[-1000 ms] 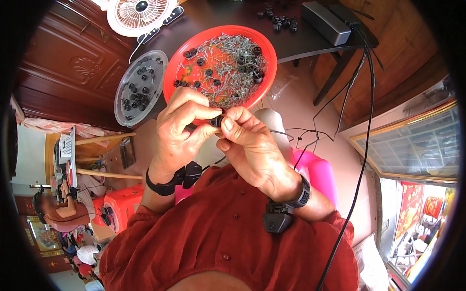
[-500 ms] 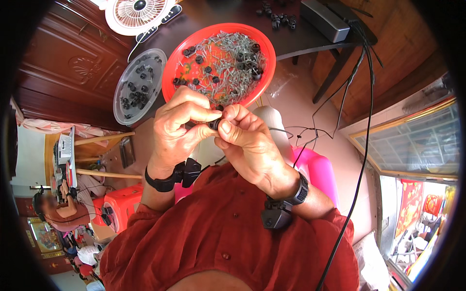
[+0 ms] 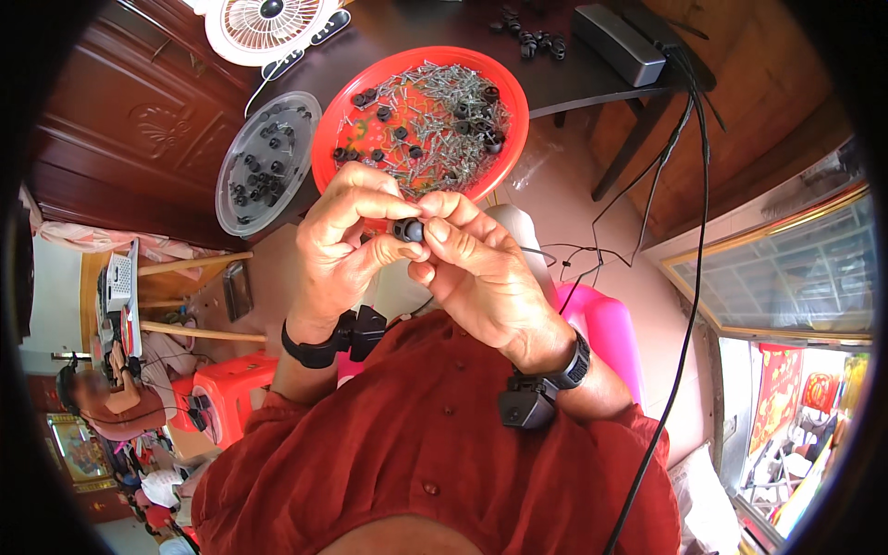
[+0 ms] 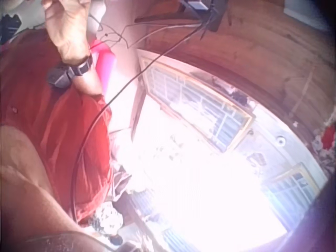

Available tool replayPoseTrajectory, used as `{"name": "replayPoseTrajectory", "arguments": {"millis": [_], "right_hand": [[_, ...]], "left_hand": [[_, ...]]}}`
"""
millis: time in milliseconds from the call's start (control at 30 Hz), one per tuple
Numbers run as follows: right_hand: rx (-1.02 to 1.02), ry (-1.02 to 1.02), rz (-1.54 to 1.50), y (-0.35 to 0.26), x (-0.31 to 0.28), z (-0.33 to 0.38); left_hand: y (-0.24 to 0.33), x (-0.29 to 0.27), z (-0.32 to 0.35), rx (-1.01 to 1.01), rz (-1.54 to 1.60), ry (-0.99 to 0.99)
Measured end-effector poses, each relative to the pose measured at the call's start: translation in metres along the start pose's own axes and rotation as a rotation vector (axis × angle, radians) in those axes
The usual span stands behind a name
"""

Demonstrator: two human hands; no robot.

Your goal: Sorting and assembling small plastic rings and metal components on a tray.

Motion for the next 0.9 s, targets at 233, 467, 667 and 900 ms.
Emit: {"name": "replayPoseTrajectory", "arguments": {"millis": [233,467,667,900], "right_hand": [[-0.013,0.084,0.116,-0.002,-0.011,-0.001],[-0.038,0.106,0.17,-0.001,-0.014,-0.005],[-0.022,0.033,0.091,0.004,-0.013,-0.006],[-0.001,0.062,0.091,0.003,-0.011,-0.005]], "left_hand": [[0.009,0.002,-0.002,0.095,-0.144,-0.024],[0.009,0.003,0.0,0.112,-0.222,-0.024],[0.006,0.002,-0.001,0.097,-0.156,-0.059],[0.003,0.001,0.0,0.096,-0.099,-0.057]]}}
Point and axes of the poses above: each hand's wrist, its own z-axis away from the middle knuckle, its own x-axis out of the palm, y = z × x, the point moved 8 cm from there along -z, towards the middle knuckle, and after that the axes turned 15 degrees about z, right-handed, at the moved point
